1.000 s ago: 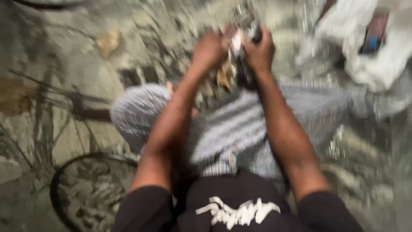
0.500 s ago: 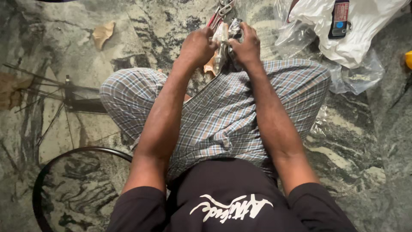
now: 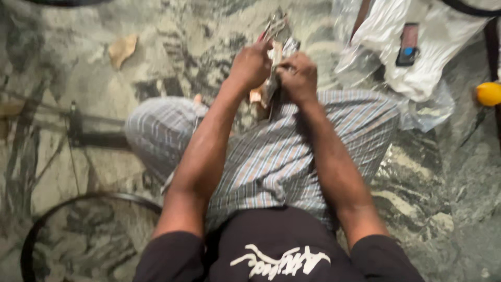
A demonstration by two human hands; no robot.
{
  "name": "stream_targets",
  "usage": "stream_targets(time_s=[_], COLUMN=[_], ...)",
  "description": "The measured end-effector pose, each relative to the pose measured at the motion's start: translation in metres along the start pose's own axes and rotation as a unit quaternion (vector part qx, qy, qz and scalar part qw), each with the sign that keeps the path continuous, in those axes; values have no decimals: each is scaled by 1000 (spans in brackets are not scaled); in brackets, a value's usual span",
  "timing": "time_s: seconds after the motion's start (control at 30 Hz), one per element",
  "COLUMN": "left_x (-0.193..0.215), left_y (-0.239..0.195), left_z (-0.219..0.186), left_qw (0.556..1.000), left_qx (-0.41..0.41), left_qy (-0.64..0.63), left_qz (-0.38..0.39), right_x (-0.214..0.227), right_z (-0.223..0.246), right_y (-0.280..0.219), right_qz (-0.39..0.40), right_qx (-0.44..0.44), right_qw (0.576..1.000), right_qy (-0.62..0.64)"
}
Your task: The person sits on the floor and assembles a bicycle wheel by inserting spokes into the hub. They use pliers to adjust the spokes and ensure they are properly seated.
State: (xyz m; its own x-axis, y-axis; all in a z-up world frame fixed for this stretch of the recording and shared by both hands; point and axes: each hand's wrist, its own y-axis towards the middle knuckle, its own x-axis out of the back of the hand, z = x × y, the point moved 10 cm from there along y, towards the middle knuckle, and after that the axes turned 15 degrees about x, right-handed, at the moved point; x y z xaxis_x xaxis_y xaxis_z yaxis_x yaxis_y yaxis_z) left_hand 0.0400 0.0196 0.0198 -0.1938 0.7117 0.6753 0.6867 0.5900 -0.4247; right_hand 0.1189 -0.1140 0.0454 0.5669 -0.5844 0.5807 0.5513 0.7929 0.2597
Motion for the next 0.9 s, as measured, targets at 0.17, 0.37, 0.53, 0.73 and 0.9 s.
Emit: stream_targets(time_s=[0.17,0.37,0.53,0.73,0.9], left_x=[-4,21,36,49,33], left_y=[0,-3,12,27,37], left_z=[5,-5,-13,-10,19], left_qw=[998,996,999,992,986], left_qx=[28,54,36,23,90], left_qy=[35,61,4,-42,-103], left_qz=[41,45,-10,-117,-99], right_x=[8,23,10,-32,-48], right_z=[-11,-49,-87,-113,-140], right_y=[4,19,28,5,-8], right_qz=[-70,-110,-64,73,30], right_qx=[-72,-117,-131,-270,-258], right_qw=[993,986,989,959,966], right_qy=[67,38,-29,-48,-1])
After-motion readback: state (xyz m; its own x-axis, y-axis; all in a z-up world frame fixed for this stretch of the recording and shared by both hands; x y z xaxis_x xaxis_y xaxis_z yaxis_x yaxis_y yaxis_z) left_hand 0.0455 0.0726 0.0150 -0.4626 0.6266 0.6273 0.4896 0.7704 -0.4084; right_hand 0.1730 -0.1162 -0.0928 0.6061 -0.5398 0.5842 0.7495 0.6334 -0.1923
